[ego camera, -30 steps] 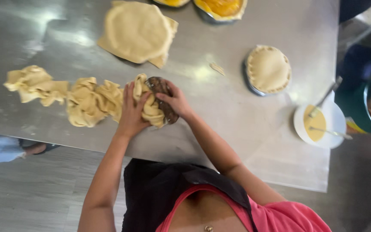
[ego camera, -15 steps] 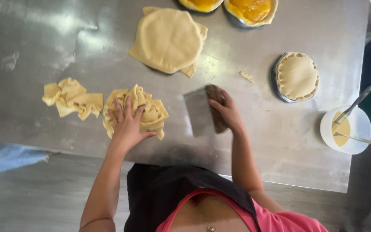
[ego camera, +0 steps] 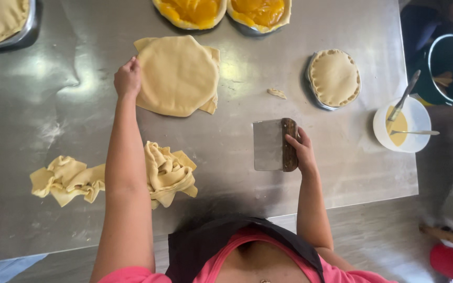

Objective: The person places circular dough lids over filled pie tins, presses the edges to seal, and uses a bench scraper to trim excess dough around the rim. The finished pies are set aside on the stainless steel countertop.

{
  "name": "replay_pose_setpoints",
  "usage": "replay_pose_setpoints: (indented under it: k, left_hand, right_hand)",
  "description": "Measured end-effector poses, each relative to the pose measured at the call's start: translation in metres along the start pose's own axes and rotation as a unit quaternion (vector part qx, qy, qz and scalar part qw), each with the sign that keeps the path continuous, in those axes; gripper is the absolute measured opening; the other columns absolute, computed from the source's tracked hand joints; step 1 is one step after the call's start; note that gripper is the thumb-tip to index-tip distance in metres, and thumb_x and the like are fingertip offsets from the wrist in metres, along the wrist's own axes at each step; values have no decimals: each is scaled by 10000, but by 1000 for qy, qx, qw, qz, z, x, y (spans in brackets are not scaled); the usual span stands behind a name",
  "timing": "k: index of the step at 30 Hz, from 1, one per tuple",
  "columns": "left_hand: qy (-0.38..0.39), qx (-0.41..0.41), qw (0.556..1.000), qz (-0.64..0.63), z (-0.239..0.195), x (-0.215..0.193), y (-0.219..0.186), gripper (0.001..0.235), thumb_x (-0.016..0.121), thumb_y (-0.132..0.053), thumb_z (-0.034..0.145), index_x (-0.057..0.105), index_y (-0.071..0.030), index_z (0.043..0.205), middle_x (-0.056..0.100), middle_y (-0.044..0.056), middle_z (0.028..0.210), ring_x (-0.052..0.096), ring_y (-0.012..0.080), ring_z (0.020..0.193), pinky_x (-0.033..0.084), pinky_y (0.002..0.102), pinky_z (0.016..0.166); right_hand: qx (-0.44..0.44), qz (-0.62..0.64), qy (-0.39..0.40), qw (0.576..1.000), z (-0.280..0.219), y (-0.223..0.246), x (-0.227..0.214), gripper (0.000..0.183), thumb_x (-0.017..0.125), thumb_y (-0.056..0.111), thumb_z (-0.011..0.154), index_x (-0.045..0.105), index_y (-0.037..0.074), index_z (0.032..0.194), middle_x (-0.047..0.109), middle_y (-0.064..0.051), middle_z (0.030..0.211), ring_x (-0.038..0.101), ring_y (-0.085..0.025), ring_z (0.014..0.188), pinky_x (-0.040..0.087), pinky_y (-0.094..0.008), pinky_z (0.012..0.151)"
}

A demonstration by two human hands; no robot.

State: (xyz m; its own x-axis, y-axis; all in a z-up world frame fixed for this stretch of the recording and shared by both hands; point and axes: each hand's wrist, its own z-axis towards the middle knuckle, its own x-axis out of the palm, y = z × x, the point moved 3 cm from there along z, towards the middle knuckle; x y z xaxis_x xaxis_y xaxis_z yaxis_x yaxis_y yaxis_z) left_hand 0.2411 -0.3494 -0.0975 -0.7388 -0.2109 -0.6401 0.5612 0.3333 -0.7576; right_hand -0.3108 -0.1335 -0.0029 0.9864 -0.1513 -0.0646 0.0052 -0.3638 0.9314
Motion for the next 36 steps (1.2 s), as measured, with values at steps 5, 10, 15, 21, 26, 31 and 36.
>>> replay_pose_setpoints:
  k: [5, 10, 15, 21, 26, 31, 36]
  left_hand:
    - [35, 101, 992, -70, -49, 36, -41, 452, 681, -377, 975, 679, -41, 1278, 717, 180, 1180, 725, 288, 1069, 557, 354, 923]
    - [65, 139, 984, -86, -127, 68, -85, 481, 717, -346, 961, 674, -15, 1307, 722, 228, 1130, 721, 334, 1041, 561, 389, 882]
    - [49, 64, 995, -63, -232, 72, -105, 484, 691, -328, 966, 654, -16, 1334, 730, 234, 1074, 727, 345, 980, 555, 405, 841]
    - [67, -44, 994, -69, -360, 93, -102, 494, 680, -289, 988, 617, -24, 1400, 743, 222, 972, 719, 319, 870, 554, 389, 796]
    - [50, -26, 985, -163, -406, 104, -112, 522, 697, -239, 974, 564, -22, 1429, 769, 120, 968, 756, 174, 863, 574, 312, 776]
    - [49, -74, 976, -197, -427, 101, -107, 495, 702, -242, 968, 598, -67, 1419, 758, 81, 896, 730, 146, 788, 570, 297, 737]
    - [0, -28, 983, -179, -437, 79, -108, 379, 713, -202, 949, 679, -60, 1299, 764, 61, 953, 703, 146, 759, 545, 296, 717]
  right_hand:
    - [-20, -44, -9, 999, 2, 22, -23, 572, 715, 121, 917, 525, 4, 1444, 704, -105, 1137, 655, -146, 995, 535, -284, 857]
    - [-30, -111, -72, 991, -2, 40, -95, 568, 717, 123, 900, 534, -1, 1422, 712, -103, 1132, 668, -149, 982, 539, -291, 836]
    - [-57, -126, -93, 986, 12, 17, -164, 497, 723, 161, 916, 601, -11, 1365, 708, -118, 1153, 657, -160, 984, 533, -305, 847]
    - [-139, -407, -78, 899, 35, -26, -199, 396, 750, 194, 934, 649, 34, 1282, 699, -124, 1120, 628, -254, 1044, 497, -379, 924]
    - [-384, -488, -7, 784, 1, -1, -127, 160, 737, 126, 915, 717, 150, 1072, 687, -36, 1193, 582, -236, 1188, 446, -385, 1007]
    - [-542, -509, 319, 588, -79, 9, -14, 246, 704, 205, 845, 799, 232, 1070, 609, 7, 1147, 493, -229, 1155, 364, -454, 991]
    - [-569, -534, 349, 519, -86, 38, 34, 177, 693, 228, 822, 791, 213, 969, 562, 30, 1074, 467, -232, 1108, 361, -436, 950]
